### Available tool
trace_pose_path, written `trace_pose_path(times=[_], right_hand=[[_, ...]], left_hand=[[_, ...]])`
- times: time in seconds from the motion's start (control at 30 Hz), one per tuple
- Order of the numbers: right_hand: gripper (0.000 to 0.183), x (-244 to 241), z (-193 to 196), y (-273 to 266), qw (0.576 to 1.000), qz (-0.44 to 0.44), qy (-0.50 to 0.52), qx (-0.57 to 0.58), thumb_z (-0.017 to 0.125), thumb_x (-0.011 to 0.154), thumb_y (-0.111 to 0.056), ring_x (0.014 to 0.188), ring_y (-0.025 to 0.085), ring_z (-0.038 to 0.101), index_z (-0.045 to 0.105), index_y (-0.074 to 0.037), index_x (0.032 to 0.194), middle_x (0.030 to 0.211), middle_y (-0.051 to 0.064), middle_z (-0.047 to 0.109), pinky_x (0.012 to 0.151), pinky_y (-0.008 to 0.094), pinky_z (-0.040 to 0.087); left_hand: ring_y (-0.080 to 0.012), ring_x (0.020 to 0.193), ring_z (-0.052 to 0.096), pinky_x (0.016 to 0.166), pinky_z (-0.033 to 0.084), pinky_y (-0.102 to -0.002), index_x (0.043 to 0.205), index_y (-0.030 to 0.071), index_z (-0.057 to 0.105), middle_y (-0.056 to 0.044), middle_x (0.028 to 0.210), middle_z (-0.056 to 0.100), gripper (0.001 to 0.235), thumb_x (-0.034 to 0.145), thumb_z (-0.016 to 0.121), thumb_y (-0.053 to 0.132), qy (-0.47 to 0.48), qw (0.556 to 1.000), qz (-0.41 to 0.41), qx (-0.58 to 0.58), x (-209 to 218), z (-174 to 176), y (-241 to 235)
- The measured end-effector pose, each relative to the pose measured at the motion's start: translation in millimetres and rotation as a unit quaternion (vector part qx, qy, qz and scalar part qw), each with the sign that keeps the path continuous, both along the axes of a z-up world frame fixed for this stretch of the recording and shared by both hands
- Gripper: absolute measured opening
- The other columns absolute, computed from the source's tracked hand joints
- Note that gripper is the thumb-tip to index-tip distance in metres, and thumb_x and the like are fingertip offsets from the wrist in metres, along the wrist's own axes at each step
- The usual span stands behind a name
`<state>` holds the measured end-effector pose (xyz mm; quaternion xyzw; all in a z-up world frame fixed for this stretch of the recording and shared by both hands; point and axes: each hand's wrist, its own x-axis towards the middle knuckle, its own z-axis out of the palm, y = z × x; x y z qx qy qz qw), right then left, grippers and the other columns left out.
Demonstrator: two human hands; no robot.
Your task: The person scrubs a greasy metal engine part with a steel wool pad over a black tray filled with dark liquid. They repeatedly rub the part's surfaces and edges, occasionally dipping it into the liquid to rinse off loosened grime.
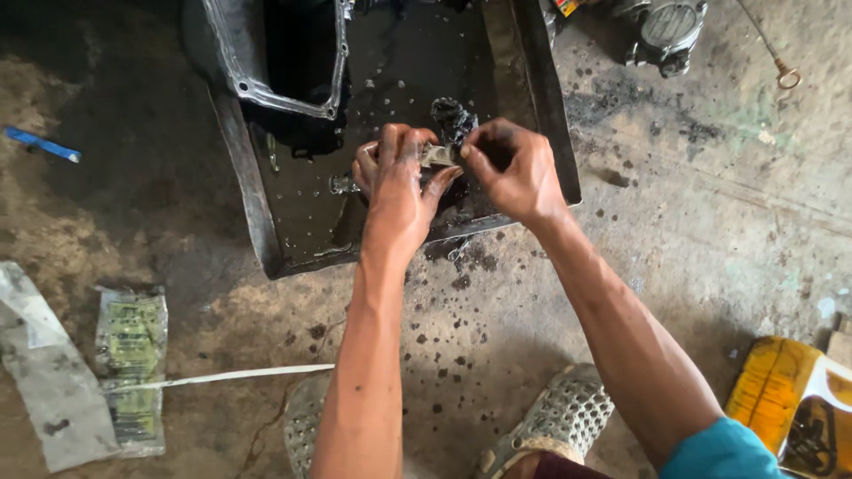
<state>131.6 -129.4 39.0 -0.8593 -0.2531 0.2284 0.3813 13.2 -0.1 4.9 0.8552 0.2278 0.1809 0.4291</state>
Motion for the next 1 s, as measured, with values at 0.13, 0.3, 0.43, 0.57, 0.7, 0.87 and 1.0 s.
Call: trace_pose_path(times=[0.13,0.3,0.43,0.57,0.7,0.87,1.0], right_hand=[[0.013,-10,-1,-4,0.995,0.027,-0.088,0.039,0.075,0.094,-0.014,0.090,0.016,0.071,0.072,-0.002,0.100,0.095,0.010,0.075,0.083,0.032,0.056],[0.012,-11,-4,-7,0.990,0.046,-0.128,0.037,0.074,0.095,-0.014,0.092,0.018,0.073,0.073,-0.003,0.100,0.099,0.010,0.076,0.086,0.034,0.057],[0.016,-4,-4,-2,0.991,0.000,-0.131,-0.003,0.076,0.092,-0.016,0.084,0.020,0.074,0.072,-0.002,0.099,0.094,0.012,0.075,0.076,0.035,0.057],[0.015,-10,-1,-6,0.992,-0.026,-0.120,0.020,0.075,0.093,-0.016,0.083,0.021,0.075,0.071,-0.002,0.098,0.091,0.011,0.076,0.076,0.035,0.058],[0.010,-14,-7,-5,0.983,0.040,-0.173,0.048,0.075,0.095,-0.012,0.090,0.022,0.075,0.071,-0.003,0.100,0.098,0.012,0.074,0.081,0.034,0.058],[0.010,-11,1,-7,0.987,0.011,-0.160,0.024,0.075,0.093,-0.012,0.083,0.022,0.074,0.072,-0.003,0.097,0.093,0.011,0.073,0.075,0.033,0.057],[0.012,-8,-7,3,0.984,-0.005,-0.169,0.051,0.075,0.093,-0.013,0.086,0.024,0.075,0.071,-0.003,0.098,0.096,0.011,0.073,0.077,0.034,0.057]], left_hand=[[-0.0343,0.121,0.044,0.106,0.033,-0.055,0.121,0.015,0.061,-0.006,0.125,0.053,0.046,0.082,0.085,0.024,-0.010,1.000,0.002,0.003,0,0,-1],[-0.0344,0.120,0.045,0.106,0.033,-0.055,0.118,0.015,0.061,-0.006,0.123,0.054,0.046,0.081,0.085,0.027,-0.012,1.000,0.000,0.009,-1,-2,-1],[-0.0345,0.120,0.045,0.105,0.035,-0.055,0.119,0.015,0.061,-0.006,0.123,0.054,0.045,0.084,0.086,0.027,-0.021,1.000,-0.001,0.017,-4,-2,-4],[-0.0343,0.120,0.045,0.106,0.036,-0.054,0.119,0.016,0.061,-0.006,0.123,0.054,0.045,0.083,0.086,0.026,-0.031,0.999,0.006,0.008,0,1,-2],[-0.0364,0.119,0.044,0.103,0.034,-0.056,0.118,0.015,0.062,-0.007,0.123,0.054,0.047,0.078,0.086,0.025,-0.001,1.000,0.006,0.017,-3,-4,-3],[-0.0355,0.117,0.045,0.103,0.034,-0.055,0.119,0.014,0.062,-0.007,0.123,0.054,0.047,0.080,0.087,0.026,-0.018,1.000,0.001,0.021,-1,2,-4],[-0.0345,0.118,0.046,0.105,0.036,-0.052,0.120,0.014,0.061,-0.006,0.122,0.053,0.048,0.081,0.086,0.025,-0.028,1.000,0.007,0.011,-2,-1,-2]])
